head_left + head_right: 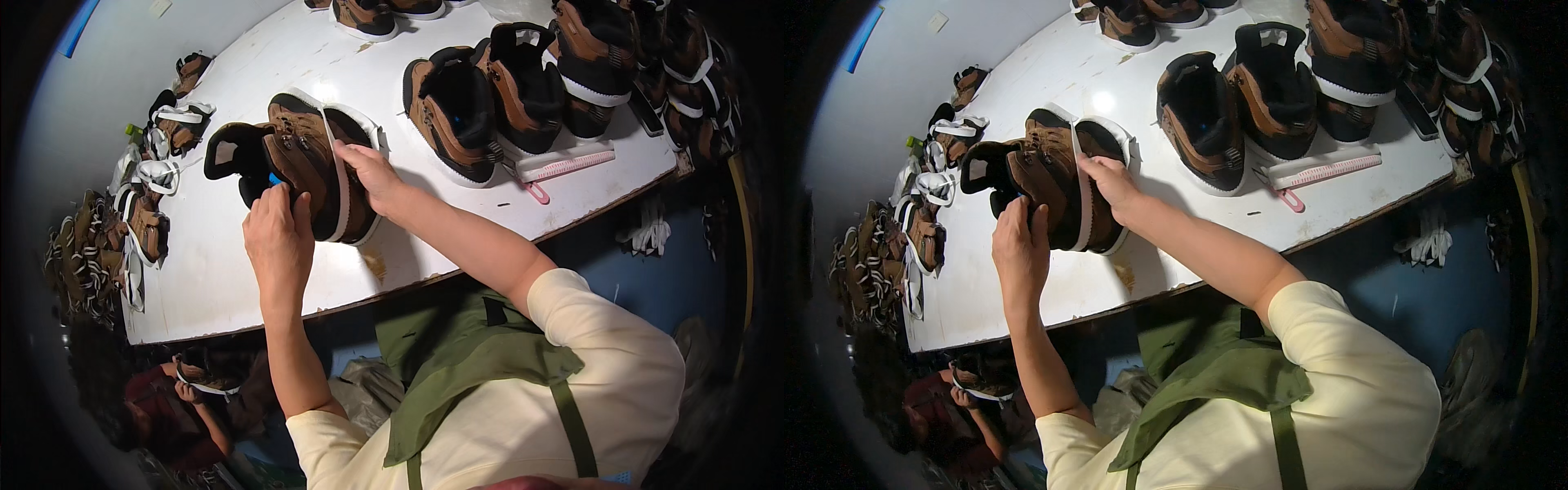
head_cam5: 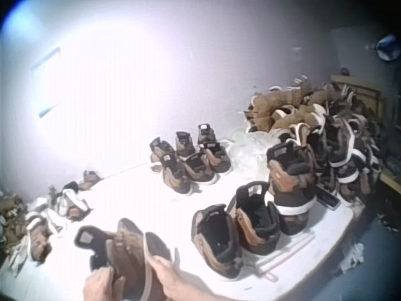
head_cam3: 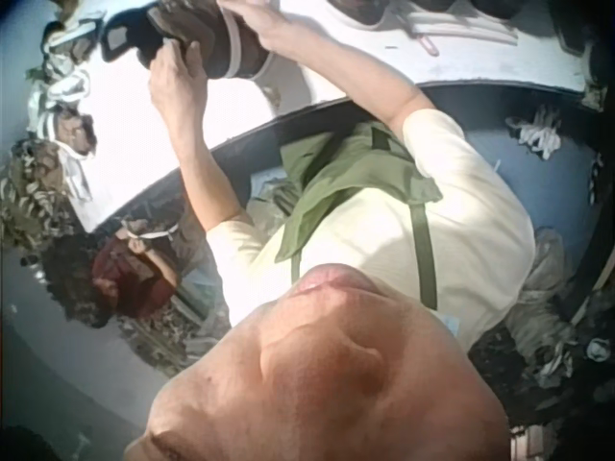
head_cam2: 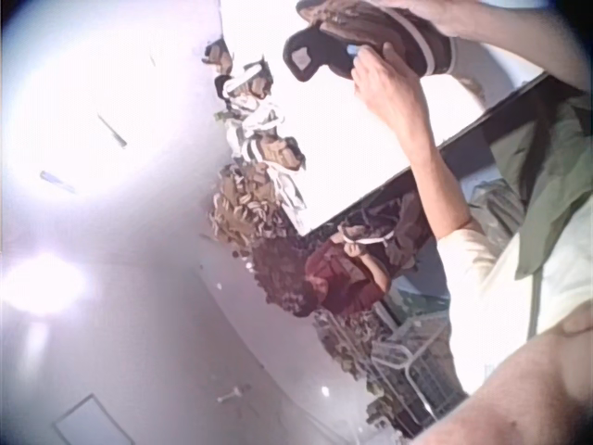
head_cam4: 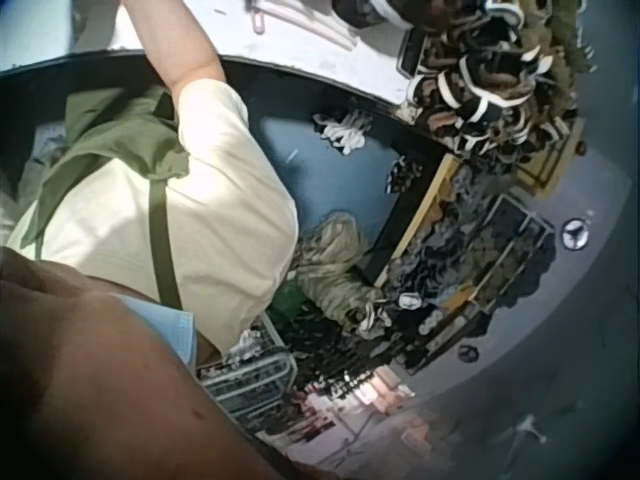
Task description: The person assembles brown and black shoes by attaching white midsole pieces to the uppers. They handle multiple shoes one at a time, pressing the midsoles into place, then arrange the finished shoes on a white table. A coworker performs similar work across the table.
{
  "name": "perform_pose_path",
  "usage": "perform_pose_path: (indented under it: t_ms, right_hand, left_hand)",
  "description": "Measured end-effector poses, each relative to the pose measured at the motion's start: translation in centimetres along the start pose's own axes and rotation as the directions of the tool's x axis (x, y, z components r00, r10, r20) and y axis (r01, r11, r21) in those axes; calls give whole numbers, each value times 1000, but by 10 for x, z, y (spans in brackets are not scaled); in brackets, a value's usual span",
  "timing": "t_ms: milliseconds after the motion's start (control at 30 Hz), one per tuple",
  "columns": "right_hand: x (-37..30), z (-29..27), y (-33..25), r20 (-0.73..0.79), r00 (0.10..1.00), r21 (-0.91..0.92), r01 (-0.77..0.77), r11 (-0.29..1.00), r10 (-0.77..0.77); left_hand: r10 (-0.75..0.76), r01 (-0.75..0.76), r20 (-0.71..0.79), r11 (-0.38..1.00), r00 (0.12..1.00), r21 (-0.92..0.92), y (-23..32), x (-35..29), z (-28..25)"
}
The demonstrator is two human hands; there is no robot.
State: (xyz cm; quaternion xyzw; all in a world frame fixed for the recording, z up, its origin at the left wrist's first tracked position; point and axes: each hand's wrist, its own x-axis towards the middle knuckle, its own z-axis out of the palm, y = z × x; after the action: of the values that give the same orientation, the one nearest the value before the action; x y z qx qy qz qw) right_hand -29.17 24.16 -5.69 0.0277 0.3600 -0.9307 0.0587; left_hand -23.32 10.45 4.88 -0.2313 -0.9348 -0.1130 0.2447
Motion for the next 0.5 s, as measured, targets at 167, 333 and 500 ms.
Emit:
perform_pose_path:
  t_ms: [167, 333, 500]
  right_hand:
    - [-9, -3, 15, 9, 981, -178, 192, 965, -194]
    - [1, -30, 29, 188, 884, -358, 468, 808, -428]
    - [-27, -26, 6, 126, 950, -425, 312, 850, -285]
  left_hand:
    - [-141, 101, -93, 931, 986, -350, -20, -5, 6]
    - [-316, 230, -49, 779, 948, -583, -9, 2, -31]
    - [-368, 188, -219, 800, 904, -569, -41, -20, -62]
